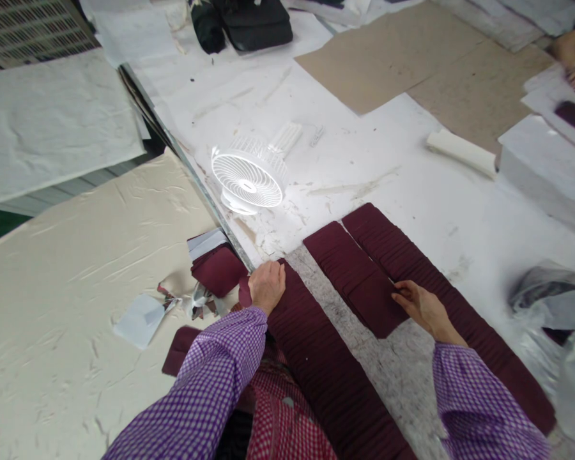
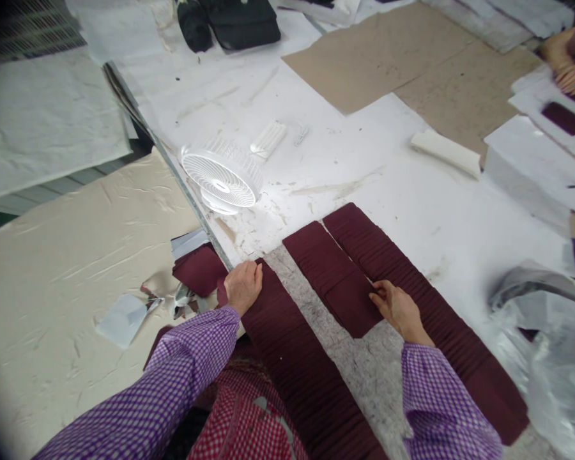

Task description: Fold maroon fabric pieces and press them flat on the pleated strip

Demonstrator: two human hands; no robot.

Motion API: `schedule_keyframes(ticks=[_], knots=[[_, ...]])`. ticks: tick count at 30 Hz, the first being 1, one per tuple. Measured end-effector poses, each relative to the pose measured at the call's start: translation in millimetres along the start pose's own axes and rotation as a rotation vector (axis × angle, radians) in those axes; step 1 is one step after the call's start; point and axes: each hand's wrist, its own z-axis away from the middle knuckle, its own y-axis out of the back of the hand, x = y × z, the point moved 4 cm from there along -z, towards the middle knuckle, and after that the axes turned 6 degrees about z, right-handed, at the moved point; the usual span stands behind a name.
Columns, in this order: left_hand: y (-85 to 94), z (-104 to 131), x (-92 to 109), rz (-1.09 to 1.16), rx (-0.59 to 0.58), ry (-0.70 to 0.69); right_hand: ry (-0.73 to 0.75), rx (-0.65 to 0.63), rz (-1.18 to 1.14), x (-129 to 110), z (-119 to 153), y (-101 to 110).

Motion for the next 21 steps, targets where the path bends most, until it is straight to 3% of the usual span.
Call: schedule_keyframes(ticks=[10, 21], knots=[[0.4, 0, -1, 0.042, -0.005, 0.008, -0.129, 0.084, 0.023, -11, 11, -5], [-0.1, 0, 0, 0.034, -0.013, 0.009, -0.123, 0.086, -0.013, -13, 6, -2]])
